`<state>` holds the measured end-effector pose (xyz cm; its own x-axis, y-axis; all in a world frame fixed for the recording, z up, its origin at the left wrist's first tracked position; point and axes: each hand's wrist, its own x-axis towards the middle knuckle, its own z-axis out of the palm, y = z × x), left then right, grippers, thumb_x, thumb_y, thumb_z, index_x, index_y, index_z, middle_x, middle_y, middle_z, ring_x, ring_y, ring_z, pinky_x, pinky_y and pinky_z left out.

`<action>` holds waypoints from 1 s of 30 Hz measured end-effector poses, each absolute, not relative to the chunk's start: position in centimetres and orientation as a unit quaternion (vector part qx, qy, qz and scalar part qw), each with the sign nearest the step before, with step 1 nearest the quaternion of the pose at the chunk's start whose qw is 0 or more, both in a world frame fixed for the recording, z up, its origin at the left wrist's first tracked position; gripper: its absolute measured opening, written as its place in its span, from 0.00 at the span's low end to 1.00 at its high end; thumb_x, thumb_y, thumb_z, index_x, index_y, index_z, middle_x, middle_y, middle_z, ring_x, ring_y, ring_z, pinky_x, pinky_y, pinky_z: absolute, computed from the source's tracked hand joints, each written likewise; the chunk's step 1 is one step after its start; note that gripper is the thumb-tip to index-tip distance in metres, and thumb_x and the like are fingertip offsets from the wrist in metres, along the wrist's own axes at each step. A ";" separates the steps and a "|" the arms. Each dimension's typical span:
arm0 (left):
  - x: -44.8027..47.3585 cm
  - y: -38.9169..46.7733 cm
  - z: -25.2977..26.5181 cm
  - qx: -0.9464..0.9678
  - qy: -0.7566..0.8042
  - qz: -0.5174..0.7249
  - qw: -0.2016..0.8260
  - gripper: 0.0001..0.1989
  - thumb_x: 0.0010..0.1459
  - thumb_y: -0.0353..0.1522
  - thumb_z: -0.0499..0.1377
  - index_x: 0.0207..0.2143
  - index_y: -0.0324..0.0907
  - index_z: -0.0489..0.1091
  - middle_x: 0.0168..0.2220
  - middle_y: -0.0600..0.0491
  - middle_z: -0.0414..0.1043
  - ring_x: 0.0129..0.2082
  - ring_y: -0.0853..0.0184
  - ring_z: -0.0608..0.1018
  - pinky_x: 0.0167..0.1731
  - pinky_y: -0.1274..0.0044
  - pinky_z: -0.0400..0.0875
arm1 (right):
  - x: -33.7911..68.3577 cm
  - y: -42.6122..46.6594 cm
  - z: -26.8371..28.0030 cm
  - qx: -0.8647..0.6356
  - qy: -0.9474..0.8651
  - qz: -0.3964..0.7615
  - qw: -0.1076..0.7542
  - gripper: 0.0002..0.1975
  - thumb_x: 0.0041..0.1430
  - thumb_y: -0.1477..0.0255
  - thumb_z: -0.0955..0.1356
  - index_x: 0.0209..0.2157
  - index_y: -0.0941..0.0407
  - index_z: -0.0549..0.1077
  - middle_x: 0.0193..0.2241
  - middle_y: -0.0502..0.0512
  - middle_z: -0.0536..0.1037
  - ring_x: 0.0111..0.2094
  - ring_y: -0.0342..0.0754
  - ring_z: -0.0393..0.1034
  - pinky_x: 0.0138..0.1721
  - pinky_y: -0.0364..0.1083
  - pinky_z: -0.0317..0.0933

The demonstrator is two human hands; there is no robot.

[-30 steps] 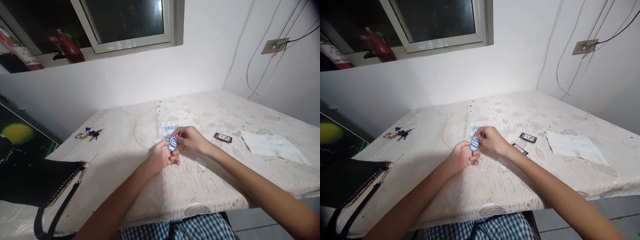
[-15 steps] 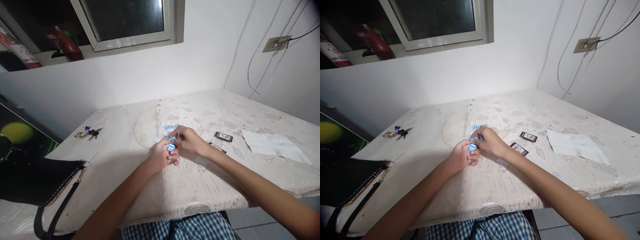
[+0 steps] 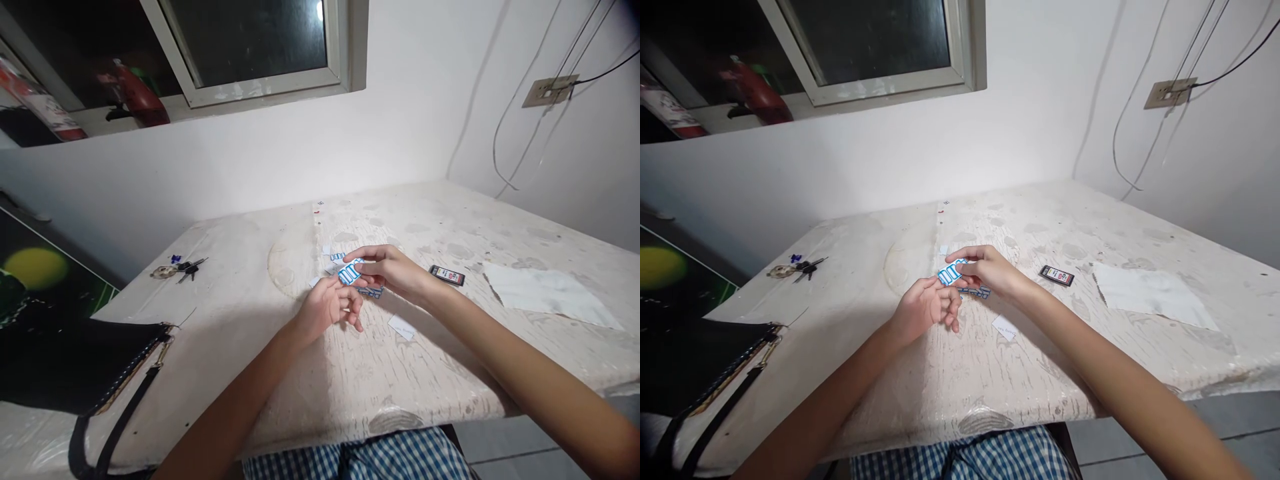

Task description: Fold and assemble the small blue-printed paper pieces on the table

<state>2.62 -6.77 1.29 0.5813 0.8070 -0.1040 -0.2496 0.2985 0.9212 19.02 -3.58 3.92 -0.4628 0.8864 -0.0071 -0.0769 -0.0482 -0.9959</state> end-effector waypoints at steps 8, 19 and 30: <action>2.6 -6.7 0.4 0.525 0.328 0.385 0.685 0.18 0.58 0.42 0.45 0.33 0.38 0.65 0.21 0.55 0.64 0.18 0.70 0.69 0.24 0.73 0.68 | 18.6 -3.5 3.6 -0.328 -0.547 0.665 0.388 0.11 0.46 0.76 0.65 0.35 0.61 0.68 0.17 0.49 0.66 0.17 0.38 0.51 0.21 0.42 0.43; 2.9 -6.7 0.0 0.546 0.386 0.415 0.617 0.19 0.55 0.47 0.49 0.33 0.39 0.61 0.20 0.57 0.63 0.16 0.71 0.69 0.21 0.74 0.68 | 18.2 -3.2 2.8 -0.324 -0.602 0.623 0.381 0.13 0.48 0.74 0.64 0.38 0.61 0.69 0.16 0.48 0.65 0.17 0.38 0.51 0.21 0.42 0.43; 3.1 -6.9 0.2 0.553 0.403 0.430 0.589 0.24 0.54 0.52 0.47 0.29 0.39 0.61 0.19 0.57 0.63 0.15 0.71 0.70 0.21 0.75 0.68 | 17.9 -4.1 3.4 -0.343 -0.643 0.574 0.373 0.11 0.50 0.73 0.63 0.37 0.60 0.68 0.18 0.47 0.64 0.17 0.39 0.53 0.20 0.41 0.45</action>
